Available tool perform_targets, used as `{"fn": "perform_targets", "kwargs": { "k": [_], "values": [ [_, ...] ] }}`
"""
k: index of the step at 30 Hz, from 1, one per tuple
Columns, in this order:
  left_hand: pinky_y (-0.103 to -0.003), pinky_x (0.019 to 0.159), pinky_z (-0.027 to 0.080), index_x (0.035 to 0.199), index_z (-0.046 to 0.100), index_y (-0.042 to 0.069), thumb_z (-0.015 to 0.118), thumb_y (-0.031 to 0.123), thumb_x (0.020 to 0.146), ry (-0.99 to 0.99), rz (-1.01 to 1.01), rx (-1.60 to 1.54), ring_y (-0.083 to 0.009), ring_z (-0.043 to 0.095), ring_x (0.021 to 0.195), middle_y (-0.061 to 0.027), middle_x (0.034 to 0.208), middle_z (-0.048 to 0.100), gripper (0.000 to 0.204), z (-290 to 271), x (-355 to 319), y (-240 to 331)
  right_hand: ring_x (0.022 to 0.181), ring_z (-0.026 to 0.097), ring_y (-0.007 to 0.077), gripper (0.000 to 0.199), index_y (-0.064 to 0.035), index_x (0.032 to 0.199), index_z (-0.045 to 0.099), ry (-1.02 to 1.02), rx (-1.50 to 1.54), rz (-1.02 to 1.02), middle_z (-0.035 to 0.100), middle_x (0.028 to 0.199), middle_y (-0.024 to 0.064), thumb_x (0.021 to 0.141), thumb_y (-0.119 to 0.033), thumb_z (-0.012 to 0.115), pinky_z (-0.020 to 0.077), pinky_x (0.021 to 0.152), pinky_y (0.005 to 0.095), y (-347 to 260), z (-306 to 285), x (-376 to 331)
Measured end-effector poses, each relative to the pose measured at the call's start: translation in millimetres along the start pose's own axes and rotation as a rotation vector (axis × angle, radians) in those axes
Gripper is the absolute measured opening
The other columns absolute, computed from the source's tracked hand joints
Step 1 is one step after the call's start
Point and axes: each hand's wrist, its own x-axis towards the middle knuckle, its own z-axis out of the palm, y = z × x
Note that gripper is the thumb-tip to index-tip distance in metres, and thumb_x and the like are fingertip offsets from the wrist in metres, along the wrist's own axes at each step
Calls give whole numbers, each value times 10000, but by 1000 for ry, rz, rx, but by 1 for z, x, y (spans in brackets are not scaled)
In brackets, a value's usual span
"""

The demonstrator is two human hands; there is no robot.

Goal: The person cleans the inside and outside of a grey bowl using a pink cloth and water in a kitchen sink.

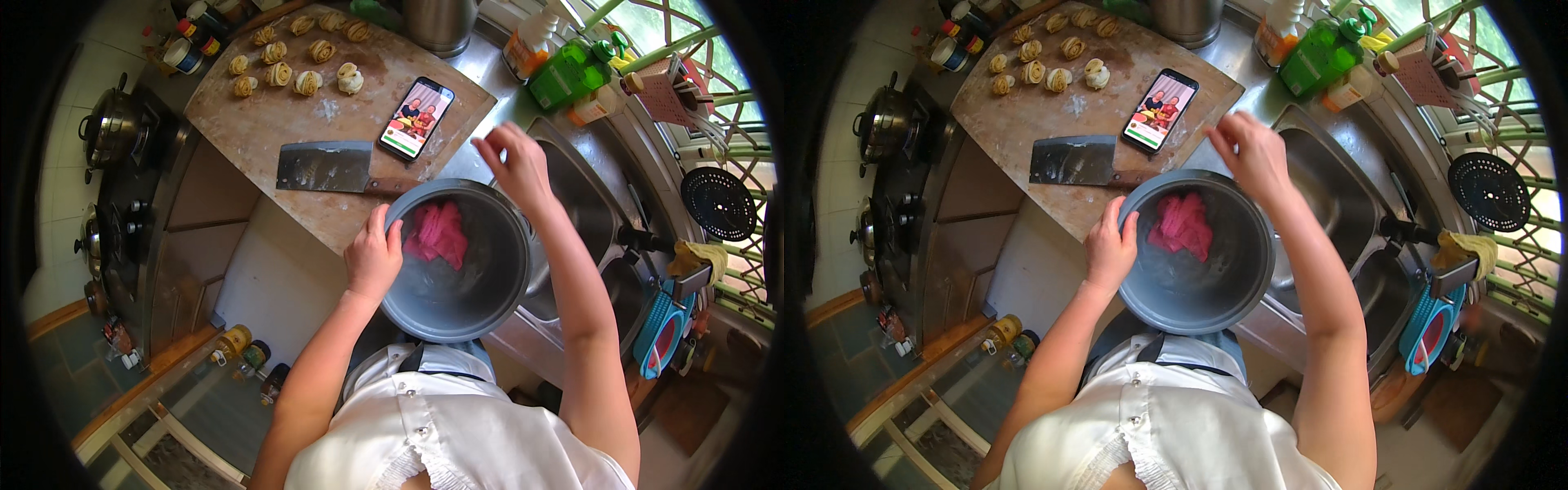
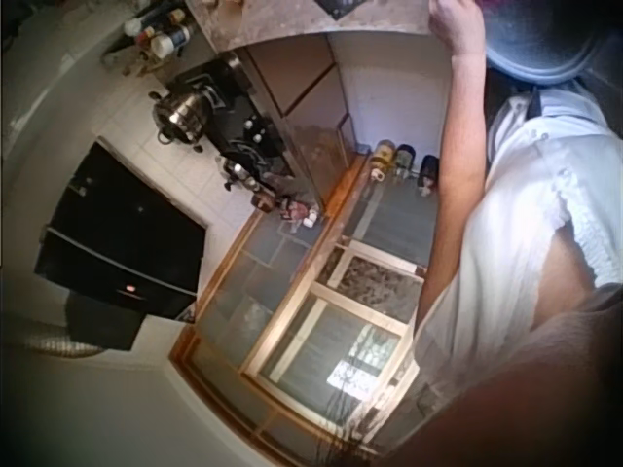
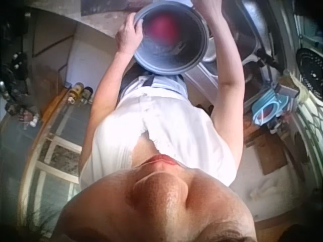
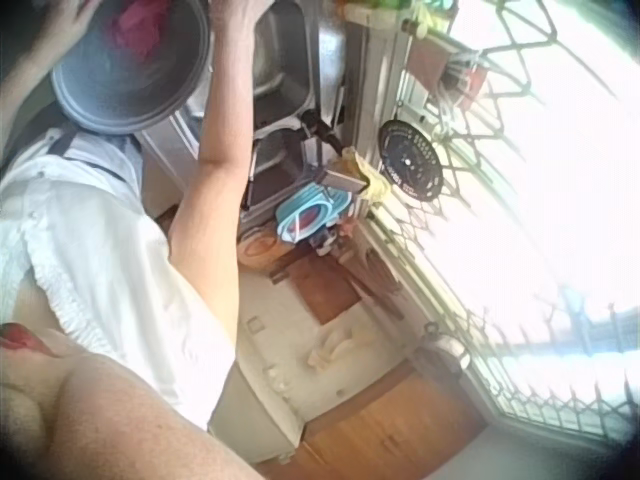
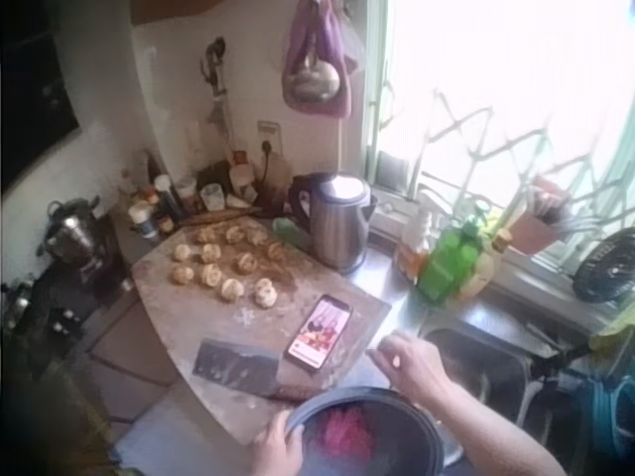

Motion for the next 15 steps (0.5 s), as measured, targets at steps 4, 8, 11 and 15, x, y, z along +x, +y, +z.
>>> {"fn": "perform_targets", "kwargs": {
  "k": [4,8,11,15],
  "values": [
    [-445,659,511,1140,525,68,569,232,898,4,-5,-20,-380,639,810,-172,975,654,296,3,2,0,873,606,288,175,-157,1009,640,24,-31,-42,599,951,75,842,-201,613,508,698,396,69,57,43],
    [-439,665,512,1141,531,64,577,236,895,22,-13,-22,-379,639,818,-172,980,653,303,3,1,0,925,585,268,257,-209,1116,642,36,-169,-152,600,936,67,870,-197,569,508,720,382,79,76,59],
    [-435,665,513,1141,534,62,578,238,896,30,-22,-22,-378,638,820,-171,980,652,305,2,1,1,925,574,260,274,-232,1137,642,4,-193,-135,595,918,62,881,-199,552,508,731,372,73,74,63],
    [-429,662,513,1138,536,62,581,238,894,28,-30,-22,-375,639,821,-170,981,652,304,2,1,1,907,572,255,280,-250,1143,643,-8,-220,-141,586,894,60,882,-203,555,509,721,368,74,75,65]
  ]
}}
